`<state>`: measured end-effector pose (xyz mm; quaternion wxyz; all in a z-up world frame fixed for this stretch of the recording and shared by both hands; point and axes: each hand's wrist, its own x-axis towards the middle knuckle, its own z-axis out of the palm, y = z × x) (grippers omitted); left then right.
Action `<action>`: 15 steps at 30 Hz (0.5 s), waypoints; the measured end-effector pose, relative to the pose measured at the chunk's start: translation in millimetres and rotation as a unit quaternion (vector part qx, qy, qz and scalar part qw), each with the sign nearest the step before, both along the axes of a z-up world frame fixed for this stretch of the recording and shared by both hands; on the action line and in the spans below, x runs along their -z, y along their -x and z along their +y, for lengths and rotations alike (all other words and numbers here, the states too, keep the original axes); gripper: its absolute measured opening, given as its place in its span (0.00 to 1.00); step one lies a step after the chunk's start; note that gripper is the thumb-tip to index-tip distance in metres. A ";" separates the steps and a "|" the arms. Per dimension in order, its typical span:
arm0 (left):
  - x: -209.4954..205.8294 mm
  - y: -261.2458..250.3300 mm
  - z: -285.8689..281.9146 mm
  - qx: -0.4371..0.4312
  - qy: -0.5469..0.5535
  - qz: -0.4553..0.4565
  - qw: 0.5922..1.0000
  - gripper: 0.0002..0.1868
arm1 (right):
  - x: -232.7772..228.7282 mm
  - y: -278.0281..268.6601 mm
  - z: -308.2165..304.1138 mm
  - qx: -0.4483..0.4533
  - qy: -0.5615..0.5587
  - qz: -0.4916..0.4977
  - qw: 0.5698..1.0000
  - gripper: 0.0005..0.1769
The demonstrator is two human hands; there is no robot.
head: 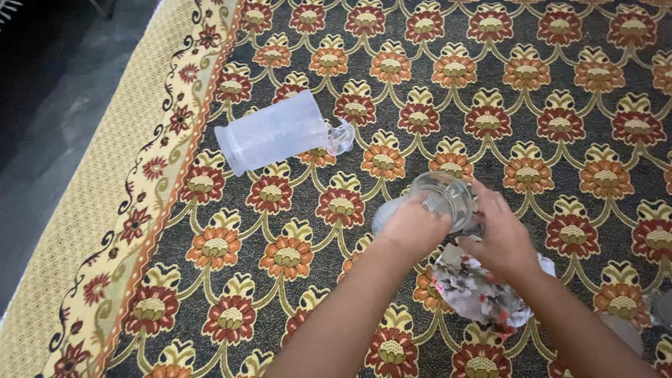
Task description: The person cleans a plastic pitcher and several small glass objects with a cloth while sitting on a bed.
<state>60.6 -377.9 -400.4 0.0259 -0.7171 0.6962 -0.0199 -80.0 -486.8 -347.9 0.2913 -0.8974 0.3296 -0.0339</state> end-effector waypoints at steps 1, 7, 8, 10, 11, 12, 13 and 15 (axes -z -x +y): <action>-1.8 1.9 -3.1 0.003 0.000 0.000 1.000 0.07 | 8.9 3.1 -4.5 0.003 0.000 0.000 1.000 0.63; -2.9 16.9 -14.2 -0.013 0.017 -0.046 0.999 0.07 | 61.4 14.8 -29.8 -0.037 0.077 0.112 0.990 0.66; -3.4 20.0 -15.8 0.001 0.012 -0.041 0.999 0.10 | 69.2 18.7 -30.8 -0.075 0.087 0.199 0.973 0.64; -5.0 24.0 -19.1 0.019 0.008 -0.037 0.999 0.13 | 82.1 25.8 -27.8 -0.108 0.094 0.285 0.948 0.61; -5.6 26.8 -20.9 0.010 -0.006 -0.013 1.000 0.12 | 91.0 30.0 -24.4 -0.117 0.086 0.330 0.933 0.65; -5.6 27.5 -19.9 0.001 -0.021 0.010 1.000 0.12 | 101.9 34.6 -20.1 -0.125 0.077 0.373 0.916 0.69; -5.4 27.3 -18.1 0.003 -0.023 0.009 1.000 0.12 | 112.7 41.0 -17.4 -0.124 0.075 0.371 0.917 0.69; -4.7 28.6 -12.9 -0.002 -0.003 -0.008 1.000 0.10 | 131.5 51.2 -14.6 -0.104 0.154 0.353 0.917 0.44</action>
